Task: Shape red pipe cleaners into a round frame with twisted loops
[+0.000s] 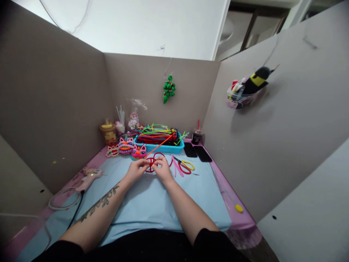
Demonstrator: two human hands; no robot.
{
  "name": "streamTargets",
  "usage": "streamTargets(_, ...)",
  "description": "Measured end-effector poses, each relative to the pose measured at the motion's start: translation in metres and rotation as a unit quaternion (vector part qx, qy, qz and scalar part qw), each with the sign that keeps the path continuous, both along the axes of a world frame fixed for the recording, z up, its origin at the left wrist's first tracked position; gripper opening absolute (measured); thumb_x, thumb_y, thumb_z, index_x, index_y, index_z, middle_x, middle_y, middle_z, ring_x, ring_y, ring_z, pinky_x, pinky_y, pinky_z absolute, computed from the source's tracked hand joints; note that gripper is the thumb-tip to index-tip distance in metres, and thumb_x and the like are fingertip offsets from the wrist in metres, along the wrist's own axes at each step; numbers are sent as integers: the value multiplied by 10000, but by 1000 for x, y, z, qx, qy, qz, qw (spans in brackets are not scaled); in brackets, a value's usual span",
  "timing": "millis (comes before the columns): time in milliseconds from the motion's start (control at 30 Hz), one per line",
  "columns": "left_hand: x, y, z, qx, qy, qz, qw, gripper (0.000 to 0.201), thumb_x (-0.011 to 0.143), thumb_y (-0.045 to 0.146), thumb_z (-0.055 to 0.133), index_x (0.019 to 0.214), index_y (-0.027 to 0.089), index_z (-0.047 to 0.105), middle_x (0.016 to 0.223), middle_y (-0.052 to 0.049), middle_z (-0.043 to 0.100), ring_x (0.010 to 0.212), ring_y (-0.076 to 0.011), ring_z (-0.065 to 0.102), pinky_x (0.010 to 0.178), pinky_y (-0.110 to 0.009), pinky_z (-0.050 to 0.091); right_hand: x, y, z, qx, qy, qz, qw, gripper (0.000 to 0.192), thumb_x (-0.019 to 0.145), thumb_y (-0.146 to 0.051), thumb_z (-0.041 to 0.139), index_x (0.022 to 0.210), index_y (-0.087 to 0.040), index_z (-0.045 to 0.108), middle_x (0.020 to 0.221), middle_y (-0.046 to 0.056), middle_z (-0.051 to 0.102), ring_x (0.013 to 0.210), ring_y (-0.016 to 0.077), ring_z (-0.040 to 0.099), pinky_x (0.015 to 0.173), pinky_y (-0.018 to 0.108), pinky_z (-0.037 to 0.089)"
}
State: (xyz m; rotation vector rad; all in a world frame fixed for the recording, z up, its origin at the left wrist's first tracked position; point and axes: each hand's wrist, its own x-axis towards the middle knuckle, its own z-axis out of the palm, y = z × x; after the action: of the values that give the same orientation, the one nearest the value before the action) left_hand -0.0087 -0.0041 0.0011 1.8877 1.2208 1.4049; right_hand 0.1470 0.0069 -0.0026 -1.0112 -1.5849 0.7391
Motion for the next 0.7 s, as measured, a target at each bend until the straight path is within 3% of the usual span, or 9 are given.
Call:
streamTargets(233, 2, 2, 0, -36, -46, -16, 998, 158, 716, 244, 587, 825, 140, 636, 763, -60, 687, 691, -161, 636, 646, -268, 503, -3, 2, 1, -9, 21, -9, 1000, 99, 652, -261, 591, 593, -184, 606, 862, 45, 509, 876, 190, 520, 830, 321, 398)
streamTargets(367, 2, 3, 1, -37, -87, -25, 995, 215, 730, 269, 582, 896, 133, 600, 772, -59, 675, 709, -154, 632, 659, -263, 498, -6, 2, 1, -8, 24, -20, 999, 121, 677, -285, 576, 605, -192, 605, 838, 42, 516, 865, 191, 511, 777, 308, 417)
streamTargets(567, 1, 0, 5, -1, -48, 26, 999, 215, 739, 290, 579, 904, 153, 598, 830, -61, 667, 768, -164, 626, 710, -280, 488, -3, 0, 5, 51, -47, -77, 995, 100, 700, -243, 557, 628, -199, 610, 824, 39, 524, 856, 185, 500, 797, 309, 396)
streamTargets(700, 2, -3, 4, 9, -1, 32, 999, 250, 733, 284, 586, 958, 176, 593, 808, -40, 676, 753, -165, 628, 675, -268, 481, -4, -2, 5, 67, -96, -58, 991, 132, 745, -227, 503, 675, -201, 612, 730, 25, 572, 767, 175, 513, 735, 298, 394)
